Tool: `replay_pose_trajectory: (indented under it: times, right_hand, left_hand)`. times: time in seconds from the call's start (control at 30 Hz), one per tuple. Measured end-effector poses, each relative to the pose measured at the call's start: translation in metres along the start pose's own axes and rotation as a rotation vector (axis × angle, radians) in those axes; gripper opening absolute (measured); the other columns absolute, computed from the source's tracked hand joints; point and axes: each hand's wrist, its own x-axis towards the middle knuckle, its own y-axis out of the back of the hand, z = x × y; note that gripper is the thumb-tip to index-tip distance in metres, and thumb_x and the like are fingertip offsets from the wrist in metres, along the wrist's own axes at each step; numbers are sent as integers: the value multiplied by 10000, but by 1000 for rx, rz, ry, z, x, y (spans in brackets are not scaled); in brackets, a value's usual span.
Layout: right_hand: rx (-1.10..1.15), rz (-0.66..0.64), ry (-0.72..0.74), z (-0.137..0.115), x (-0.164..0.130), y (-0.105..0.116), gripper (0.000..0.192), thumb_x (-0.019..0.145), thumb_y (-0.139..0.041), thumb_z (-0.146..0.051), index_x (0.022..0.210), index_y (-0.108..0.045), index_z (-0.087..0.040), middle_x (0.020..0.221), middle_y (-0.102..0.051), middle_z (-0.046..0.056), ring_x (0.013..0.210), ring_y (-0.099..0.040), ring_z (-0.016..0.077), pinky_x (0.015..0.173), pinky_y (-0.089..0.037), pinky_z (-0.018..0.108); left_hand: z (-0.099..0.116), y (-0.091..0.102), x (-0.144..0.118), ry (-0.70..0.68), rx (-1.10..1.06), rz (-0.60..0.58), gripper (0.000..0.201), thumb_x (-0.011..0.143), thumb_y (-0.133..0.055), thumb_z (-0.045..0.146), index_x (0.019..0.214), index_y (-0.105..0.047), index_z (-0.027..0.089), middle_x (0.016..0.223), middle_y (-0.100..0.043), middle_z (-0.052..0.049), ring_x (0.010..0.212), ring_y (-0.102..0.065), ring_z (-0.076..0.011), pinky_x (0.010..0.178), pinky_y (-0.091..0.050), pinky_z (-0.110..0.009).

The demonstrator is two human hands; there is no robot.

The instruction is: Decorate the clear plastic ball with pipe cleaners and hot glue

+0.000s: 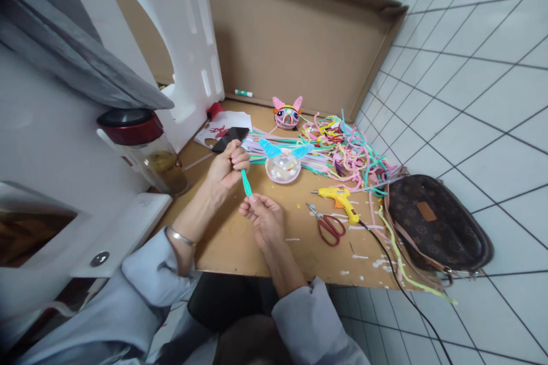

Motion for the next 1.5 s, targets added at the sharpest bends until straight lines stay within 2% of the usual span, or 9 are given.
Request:
replay_pose_trajectory:
  times: [0.23,0.43,0.6,0.7,0.8,0.97,1.13,1.5]
  right_hand:
    - [13,-8,38,-1,4,3,338,538,-940,-178,708,-649,-165,655,-709,-25,569,-646,82,609,-578,215]
    - [-160,-15,61,-3,3,4,411,520,-950,-319,781,-686,-143,642,-698,-8,533,-633,98,575,-562,250]
    - [-361,-146,4,-8,6,3,446,612,-878,-501,800,-705,-134,608,-665,-13,486,-590,84,512,-495,233]
    - [-366,-250,-72,-13,10,2,487,626,-847,-568,806,-716,-135,584,-642,-27,457,-547,65,471,-425,210]
    - [-342,-301,-114,-15,13,1,473,626,-850,-558,778,-709,-134,564,-621,-31,441,-513,56,446,-364,204]
    - [-345,-287,-121,-13,13,2,470,595,-861,-552,772,-695,-149,555,-626,-32,438,-509,61,438,-354,206]
    - [-452,-271,-48,-9,9,-1,448,658,-798,-557,813,-674,-155,577,-645,-26,437,-535,67,419,-356,196]
    - [-505,-229,62,-11,-1,-4,334,713,-690,-507,745,-623,-181,484,-576,-70,349,-453,46,343,-275,168]
  left_hand:
    - [0,0,0,-9,20,2,381,1064,-353,184,715,-500,144,479,-252,93,347,-274,-18,355,-190,-101]
    - [0,-4,-2,-14,42,20,372,1066,-354,195,727,-498,149,474,-245,101,339,-261,-13,353,-187,-97]
    - [-2,-3,-3,-3,53,13,373,1068,-339,185,735,-503,150,466,-246,99,333,-262,-17,345,-188,-98]
    - [-4,-1,-3,19,58,-10,373,1066,-340,178,737,-513,146,465,-259,96,336,-270,-17,343,-195,-95]
    - [-4,1,-2,32,67,-27,357,1062,-364,183,746,-526,143,474,-263,96,342,-274,-16,346,-201,-93]
    - [-3,2,-1,41,87,-28,338,1052,-421,211,737,-522,146,489,-254,102,342,-265,-8,349,-191,-94]
    - [-3,-2,-4,38,83,-5,387,1066,-345,183,720,-514,139,475,-250,96,334,-269,-12,337,-184,-98]
    - [-4,5,1,21,150,22,363,1047,-369,127,722,-531,135,466,-251,97,334,-272,-14,338,-190,-95]
